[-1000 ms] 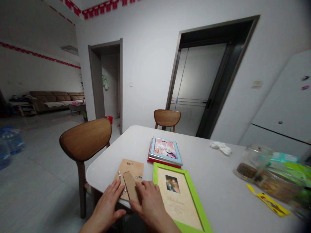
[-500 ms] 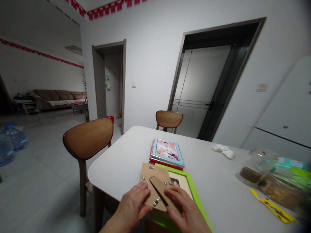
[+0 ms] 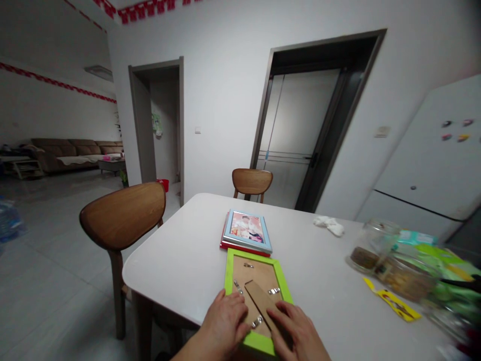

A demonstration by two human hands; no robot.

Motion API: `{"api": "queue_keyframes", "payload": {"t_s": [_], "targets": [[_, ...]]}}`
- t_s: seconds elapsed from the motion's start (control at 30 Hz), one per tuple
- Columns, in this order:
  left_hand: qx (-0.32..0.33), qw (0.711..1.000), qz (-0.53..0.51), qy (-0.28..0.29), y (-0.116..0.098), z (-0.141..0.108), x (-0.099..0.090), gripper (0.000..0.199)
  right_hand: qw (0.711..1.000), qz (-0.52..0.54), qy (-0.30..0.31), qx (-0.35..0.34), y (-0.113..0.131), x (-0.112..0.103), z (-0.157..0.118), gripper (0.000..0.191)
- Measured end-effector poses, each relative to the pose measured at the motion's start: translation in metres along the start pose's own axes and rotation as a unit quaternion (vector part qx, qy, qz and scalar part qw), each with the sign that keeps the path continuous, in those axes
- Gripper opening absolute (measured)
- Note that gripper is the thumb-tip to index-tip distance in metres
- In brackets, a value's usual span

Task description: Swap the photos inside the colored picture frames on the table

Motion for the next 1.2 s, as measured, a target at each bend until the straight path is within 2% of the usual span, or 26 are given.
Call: {"api": "queue_keyframes", "payload": {"t_s": [0.17,0.27,0.43,0.6,0.7,0.8,0.9,1.0,1.07,1.2], "targets": [[-0.013,0.999,-0.025,0.015,0.009,-0.013,-0.001,0.039,0.999,-0.031,-0.002,-0.018,0.014,-0.002,0.003,0.028],[-0.020,0.999,-0.032,0.032,0.013,-0.018,0.001,0.049,0.998,-0.041,0.011,-0.047,0.033,-0.005,0.008,0.028],[-0.015,0.998,-0.037,0.040,0.019,-0.020,0.002,0.046,0.991,-0.035,0.064,-0.111,0.061,-0.001,0.010,0.027],[0.005,0.999,-0.043,0.018,0.022,-0.022,-0.001,0.049,0.985,-0.037,0.089,-0.140,0.060,0.001,0.000,0.032],[0.000,0.999,-0.046,0.011,0.025,-0.023,-0.001,0.044,0.985,-0.033,0.085,-0.148,0.056,0.001,-0.003,0.035],[-0.009,0.999,-0.051,0.002,0.027,-0.023,-0.001,0.039,0.993,-0.025,0.052,-0.106,0.043,-0.004,0.006,0.037],[-0.011,0.998,-0.054,-0.002,0.029,-0.022,-0.001,0.042,0.998,-0.060,0.016,-0.008,0.016,-0.010,0.023,0.037],[-0.012,0.998,-0.056,-0.008,0.029,-0.022,-0.002,0.046,0.991,-0.111,0.024,0.066,-0.004,-0.010,0.035,0.035],[-0.012,0.998,-0.057,-0.012,0.028,-0.022,-0.003,0.046,0.989,-0.121,0.035,0.083,-0.008,-0.009,0.039,0.033],[-0.023,0.998,-0.054,-0.008,0.029,-0.022,-0.002,0.043,0.991,-0.105,0.041,0.072,-0.007,-0.007,0.040,0.032]]}}
Point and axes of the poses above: each hand's wrist, its own z-axis towards the middle knuckle, its own x-axis out of the palm, y = z × x, the point moved 9 cm from there along z, towards the middle knuckle, and after that the axes turned 9 degrees about -z, right-handed, at the moved point
